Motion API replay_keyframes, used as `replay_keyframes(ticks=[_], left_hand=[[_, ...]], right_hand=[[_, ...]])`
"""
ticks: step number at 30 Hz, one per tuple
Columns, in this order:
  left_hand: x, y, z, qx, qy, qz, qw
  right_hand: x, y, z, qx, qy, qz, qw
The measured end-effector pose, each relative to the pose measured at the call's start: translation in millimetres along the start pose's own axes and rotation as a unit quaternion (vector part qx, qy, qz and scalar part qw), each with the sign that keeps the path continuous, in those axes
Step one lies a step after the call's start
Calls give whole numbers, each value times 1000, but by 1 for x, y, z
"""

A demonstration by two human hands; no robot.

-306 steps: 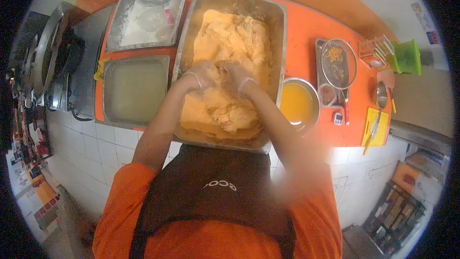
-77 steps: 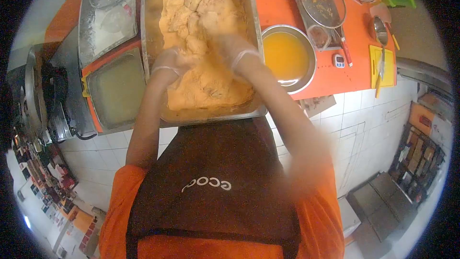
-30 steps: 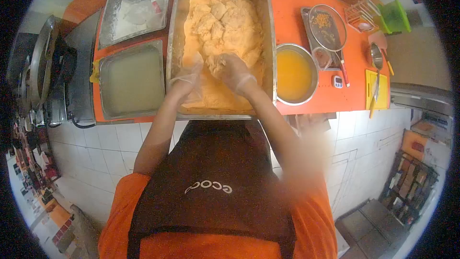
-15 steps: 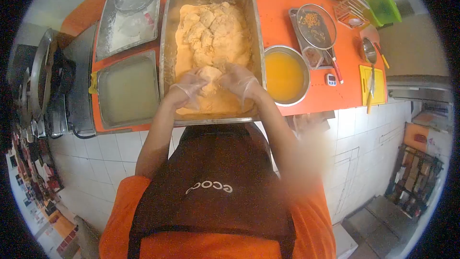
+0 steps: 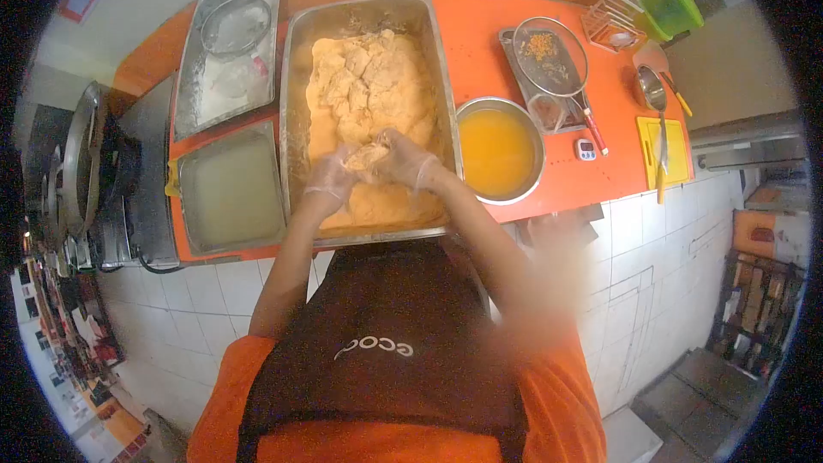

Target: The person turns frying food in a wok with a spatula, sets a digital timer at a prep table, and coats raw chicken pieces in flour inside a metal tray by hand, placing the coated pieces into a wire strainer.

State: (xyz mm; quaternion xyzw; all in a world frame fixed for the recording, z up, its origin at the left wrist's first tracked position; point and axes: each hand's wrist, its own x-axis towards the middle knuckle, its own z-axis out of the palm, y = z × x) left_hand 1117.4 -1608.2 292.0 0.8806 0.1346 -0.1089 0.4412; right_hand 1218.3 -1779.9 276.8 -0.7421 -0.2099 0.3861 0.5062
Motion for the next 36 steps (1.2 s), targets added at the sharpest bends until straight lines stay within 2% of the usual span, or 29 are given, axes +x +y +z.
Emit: replay_keyframes(ticks=[1,2,4,7,8,11,14,15,16,18,19,20,22,25,28,29,31,36], left_hand=[[2,-3,4,35,17,49,998],[3,-7,7,31,6,26,999],[-2,12,1,22,-15,-22,999],[-7,19,-5,-25,-25,-4,999],[-6,13,0,-75,-17,21,997],[-4,-2,13,-191,-1,62,980],[-14,12,8,-210,-14,24,977],[-16,17,5,-196,-29,1,980],[-16,20,5,-183,-43,-21,982],[-8,6,19,-163,18,60,985],[-5,2,24,-153,49,100,982],[-3,-3,28,-161,59,96,981],[-5,-2,30,-176,77,86,977],[-9,16,18,-249,33,8,968],[2,-6,23,-194,69,124,971],[3,-12,26,-208,66,104,970],[-1,-8,23,-234,60,62,968],[-3,-10,23,-188,74,25,979]], right_hand=[[-3,-6,-1,-48,6,-14,999],[-5,-9,-1,-96,11,-27,995],[0,2,-1,-83,-8,-54,995],[-12,-12,-2,-131,13,-55,990],[-18,-18,-1,-157,27,-48,986],[-12,-5,6,-109,44,-84,989],[-4,11,0,-42,7,-133,990],[-3,10,0,115,-24,-76,990],[-1,8,1,268,-53,-16,962],[-1,8,2,246,-44,10,968],[-2,9,2,70,-4,-24,997],[-3,11,3,-108,34,-58,992],[-16,-11,8,-104,75,-71,989],[-24,-25,18,-115,132,-104,979],[-21,-15,28,-143,172,-149,963],[-20,-11,31,-154,185,-165,956],[-26,-18,38,-178,208,-142,951],[-26,-22,54,-259,211,-82,939]])
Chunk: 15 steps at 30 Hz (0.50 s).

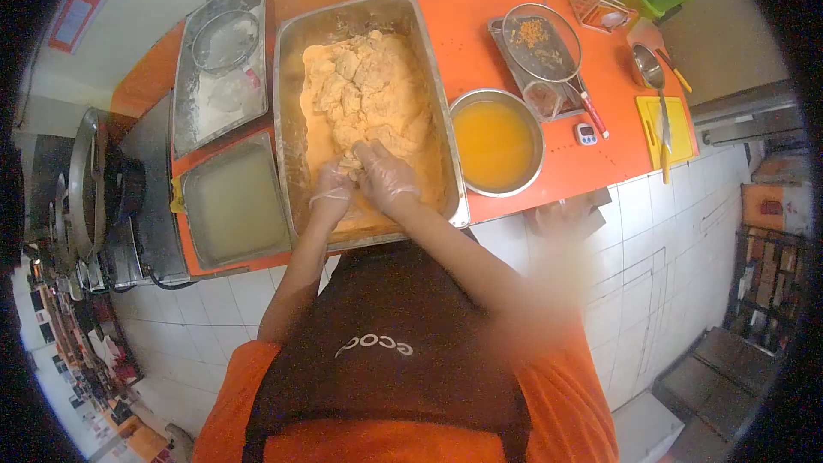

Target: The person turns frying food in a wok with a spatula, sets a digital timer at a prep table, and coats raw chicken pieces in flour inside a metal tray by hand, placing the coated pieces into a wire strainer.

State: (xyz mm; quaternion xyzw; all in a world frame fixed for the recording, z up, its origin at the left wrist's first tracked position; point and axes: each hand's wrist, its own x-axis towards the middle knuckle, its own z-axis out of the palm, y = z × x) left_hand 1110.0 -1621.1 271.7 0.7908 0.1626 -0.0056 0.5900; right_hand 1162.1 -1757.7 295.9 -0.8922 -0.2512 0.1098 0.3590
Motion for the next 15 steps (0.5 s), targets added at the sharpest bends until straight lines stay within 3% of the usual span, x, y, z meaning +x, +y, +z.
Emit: replay_keyframes(ticks=[5,8,10,12,15], left_hand=[[-3,7,-7,45,-8,-90,995],[0,-3,-17,105,-72,-93,987],[-8,5,-26,181,-108,-72,975],[-3,-17,-34,235,-131,-36,962],[16,-36,-58,291,-110,-2,950]], right_hand=[[2,-10,1,-41,-30,33,998],[28,0,-13,-51,-201,66,976],[49,18,-35,-157,-291,-51,942],[74,26,-59,-351,-323,4,879],[96,81,-20,-305,-145,-68,939]])
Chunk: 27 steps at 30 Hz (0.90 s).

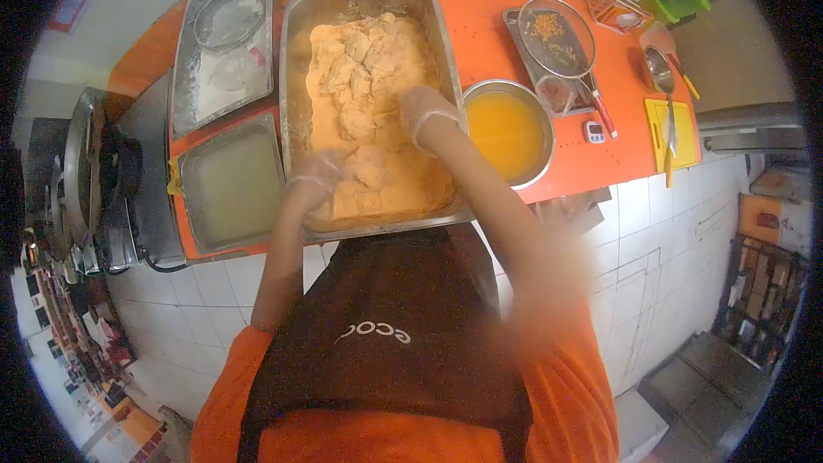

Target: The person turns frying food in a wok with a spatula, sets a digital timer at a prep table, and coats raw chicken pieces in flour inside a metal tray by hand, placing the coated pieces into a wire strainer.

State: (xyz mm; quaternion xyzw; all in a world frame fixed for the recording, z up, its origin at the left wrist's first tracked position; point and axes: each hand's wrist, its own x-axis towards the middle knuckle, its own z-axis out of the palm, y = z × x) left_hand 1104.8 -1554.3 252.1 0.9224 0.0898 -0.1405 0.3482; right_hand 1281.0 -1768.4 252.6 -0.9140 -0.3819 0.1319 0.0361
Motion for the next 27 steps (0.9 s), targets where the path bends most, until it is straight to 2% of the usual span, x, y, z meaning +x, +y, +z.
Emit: replay_keyframes(ticks=[2,4,6,7,9,12,13,15,18,19,22,24,25,27], left_hand=[[13,13,-17,40,43,-34,998],[21,70,-45,90,86,-105,987],[53,41,-12,124,124,-5,985],[65,28,1,140,141,48,979],[70,23,8,130,98,22,986],[57,58,-26,116,42,-36,992],[52,70,-39,112,25,-58,992],[58,61,-43,73,63,-96,991],[50,63,-51,38,75,-141,987],[48,69,-57,31,75,-150,985],[39,70,-47,86,191,-70,975],[41,69,-41,73,150,-51,985],[42,69,-41,67,131,-40,988],[35,75,-51,-18,40,-83,996]], right_hand=[[4,-24,13,59,-19,30,998],[0,-38,17,106,-37,23,993],[-3,-37,16,138,-49,-20,989],[-4,-35,9,154,-25,6,988],[-12,-33,-12,187,20,59,980],[-26,-24,-34,185,141,44,972],[-25,-20,-38,193,95,32,976],[-21,-14,-43,210,4,7,978],[-27,-20,-48,207,64,64,974],[-26,-23,-48,226,50,50,972],[-26,-40,-43,274,-10,21,961],[-23,-49,-44,289,-72,4,955],[-22,-49,-44,241,-107,2,965],[-27,-43,-44,200,-2,-15,980]])
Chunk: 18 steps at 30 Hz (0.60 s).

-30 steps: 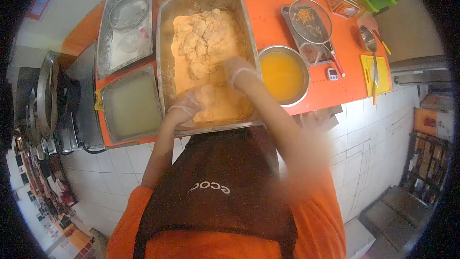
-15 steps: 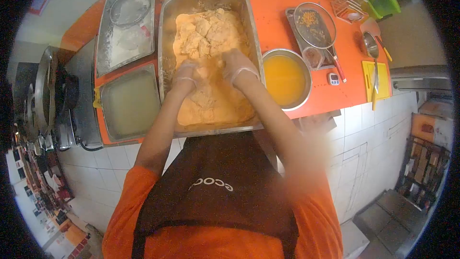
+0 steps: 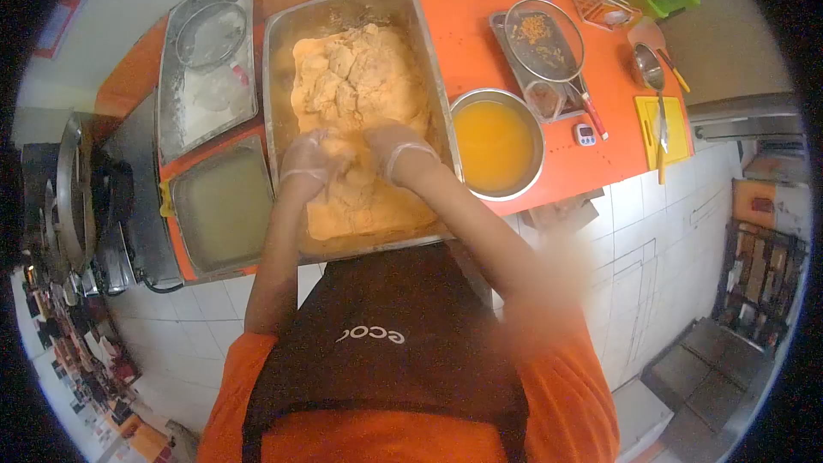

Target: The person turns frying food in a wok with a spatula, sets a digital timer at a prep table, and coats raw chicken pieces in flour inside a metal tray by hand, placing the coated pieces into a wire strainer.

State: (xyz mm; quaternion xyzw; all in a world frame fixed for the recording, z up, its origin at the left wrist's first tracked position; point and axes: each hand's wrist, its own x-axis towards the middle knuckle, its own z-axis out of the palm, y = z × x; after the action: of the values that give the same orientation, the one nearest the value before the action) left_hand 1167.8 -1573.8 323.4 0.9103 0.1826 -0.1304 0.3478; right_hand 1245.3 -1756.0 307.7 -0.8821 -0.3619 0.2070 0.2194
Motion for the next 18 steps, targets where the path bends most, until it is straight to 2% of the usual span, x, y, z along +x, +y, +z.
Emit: replay_keyframes(ticks=[1,4,5,7,10,12,14,16,18], left_hand=[[-4,3,-4,-36,-49,-25,998],[-4,-12,16,34,22,5,999],[-4,-15,22,37,10,6,999],[-3,-15,28,43,-10,10,999],[-3,-16,22,5,-17,38,999],[-8,-14,21,23,-29,26,999],[-14,-15,22,3,-61,28,998],[-20,-12,23,-56,-115,47,991],[-29,3,6,-41,-182,32,982]], right_hand=[[-4,0,-1,-22,49,-20,998],[-15,-13,-2,64,122,29,990],[-13,-14,1,1,26,39,999],[-3,-12,5,-129,-162,52,977],[7,12,23,-57,-25,40,997],[32,12,-1,-13,60,34,998],[74,9,-29,-44,20,81,996],[94,-8,-34,-67,30,97,993],[106,-12,-20,-105,60,95,988]])
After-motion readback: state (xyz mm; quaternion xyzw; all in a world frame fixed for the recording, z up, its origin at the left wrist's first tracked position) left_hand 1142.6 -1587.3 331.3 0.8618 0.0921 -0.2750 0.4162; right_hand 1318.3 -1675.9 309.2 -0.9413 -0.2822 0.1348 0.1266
